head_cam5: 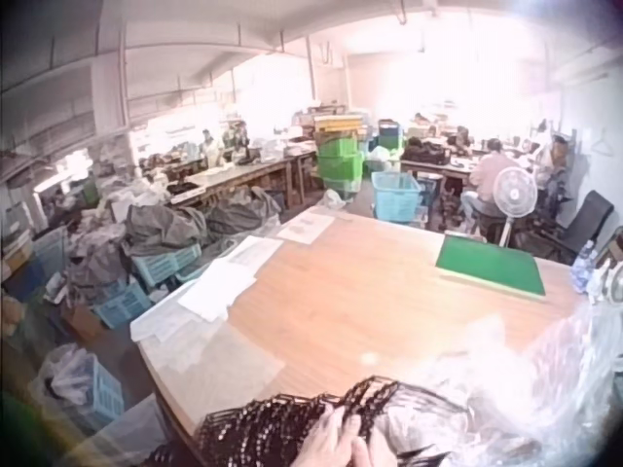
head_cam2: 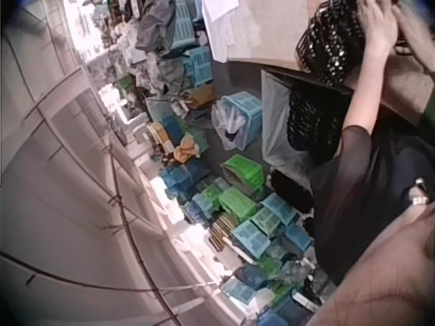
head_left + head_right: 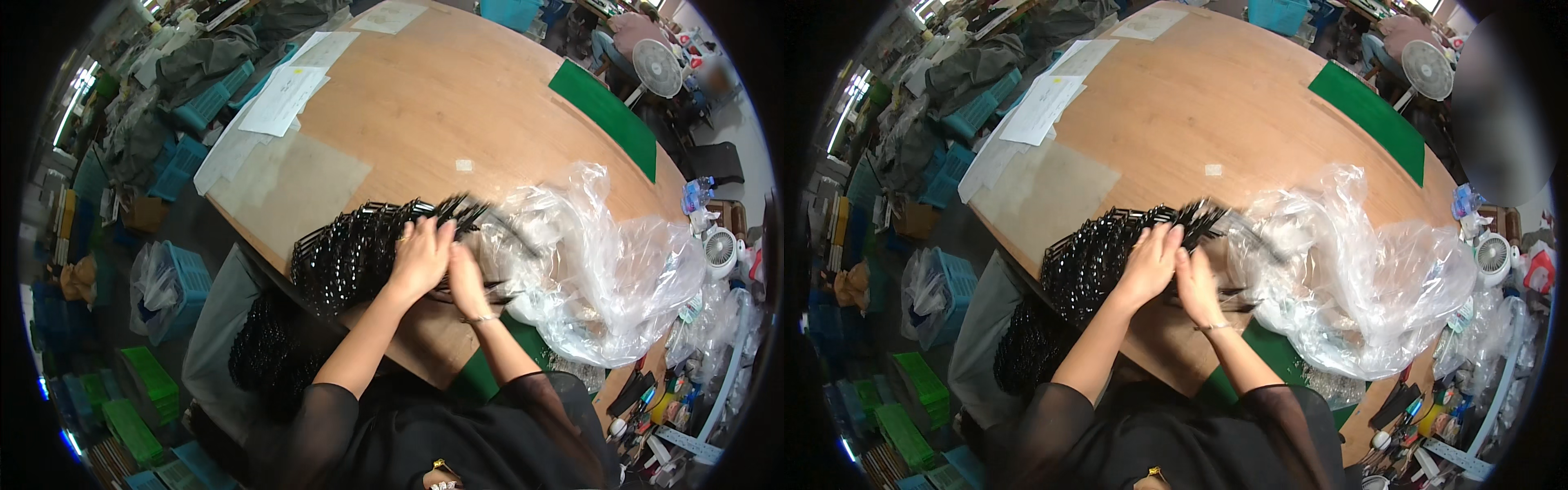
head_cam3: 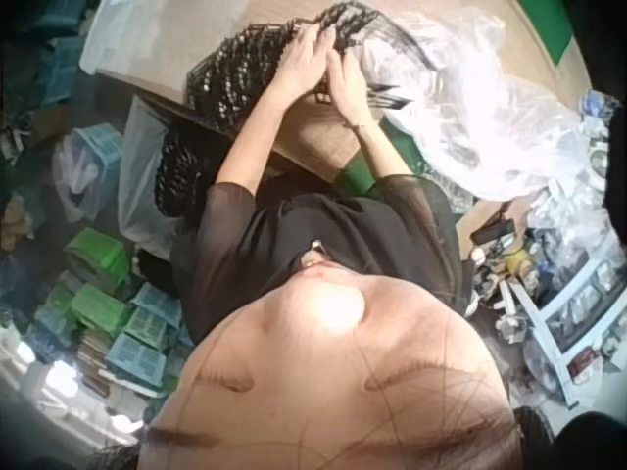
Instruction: The person uses pliers to attach small metal screws to the hinges of black eyeglass frames. They repeatedly pick up frames, tighten the screws, and place the finished frames into a large plastic bag. The workspace contains many unassembled frames and a pile of screws.
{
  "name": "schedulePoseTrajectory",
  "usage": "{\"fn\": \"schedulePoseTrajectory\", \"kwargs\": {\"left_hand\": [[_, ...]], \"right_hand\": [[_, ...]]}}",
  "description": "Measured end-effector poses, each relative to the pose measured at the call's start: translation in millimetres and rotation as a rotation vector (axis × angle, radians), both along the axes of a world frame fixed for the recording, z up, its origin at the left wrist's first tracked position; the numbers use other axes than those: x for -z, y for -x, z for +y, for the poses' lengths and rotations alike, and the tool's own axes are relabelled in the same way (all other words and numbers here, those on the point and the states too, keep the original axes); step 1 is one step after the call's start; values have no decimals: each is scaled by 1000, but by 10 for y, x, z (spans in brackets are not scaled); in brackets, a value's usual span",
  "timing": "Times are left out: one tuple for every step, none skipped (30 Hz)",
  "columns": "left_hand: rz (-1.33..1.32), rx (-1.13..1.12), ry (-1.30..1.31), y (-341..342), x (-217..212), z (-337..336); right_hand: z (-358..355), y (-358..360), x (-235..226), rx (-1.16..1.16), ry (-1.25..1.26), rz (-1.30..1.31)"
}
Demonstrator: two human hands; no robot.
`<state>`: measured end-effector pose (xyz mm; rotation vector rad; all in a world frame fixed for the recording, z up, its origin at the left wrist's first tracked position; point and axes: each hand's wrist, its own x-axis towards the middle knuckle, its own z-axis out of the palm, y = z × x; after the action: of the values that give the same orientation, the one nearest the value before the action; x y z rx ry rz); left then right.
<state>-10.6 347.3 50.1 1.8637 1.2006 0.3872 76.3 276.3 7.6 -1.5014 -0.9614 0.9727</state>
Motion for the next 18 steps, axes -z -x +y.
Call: {"fn": "schedulePoseTrajectory", "kwargs": {"left_hand": [[-53,-35,-229,48,143,38],[-107,-67,-453,190,249,46],[-214,-135,-461,354,84,43],[-181,-206,-481,655,38,89],[-234,-429,-341,1013,182,90],[-309,-654,-207,1354,287,92],[-138,-763,-256,1773,562,98],[41,-875,-299,2101,878,45],[61,-878,-148,2271,1256,-55],[65,-865,-1,2368,1503,-68],[-261,-749,113,2086,1276,-63],[-181,-898,-8,1995,1370,-124],[-207,-915,-1,1942,1360,-98],[-234,-946,-4,1930,1332,-52],[-227,-962,-11,1962,1341,-15],[-224,-974,-11,1990,1339,19],[-224,-990,16,2040,1292,37],[-248,-975,82,2124,1257,59]], "right_hand": [[51,-21,423,-84,86,-72],[76,80,700,26,37,11],[63,84,720,24,-22,-51],[51,145,642,5,-81,-95],[44,92,527,-50,11,-82],[38,28,621,-97,89,-206],[43,49,627,-98,174,-205],[46,109,616,-107,261,-204],[85,159,526,-152,244,-127],[146,188,539,-180,213,-277],[206,201,577,-201,182,-424],[251,262,578,-238,144,-563],[334,261,649,-283,130,-594],[437,273,591,-394,130,-607],[540,287,629,-464,121,-685],[626,280,656,-530,117,-767],[715,293,677,-582,105,-829],[831,303,684,-671,54,-829]]}}
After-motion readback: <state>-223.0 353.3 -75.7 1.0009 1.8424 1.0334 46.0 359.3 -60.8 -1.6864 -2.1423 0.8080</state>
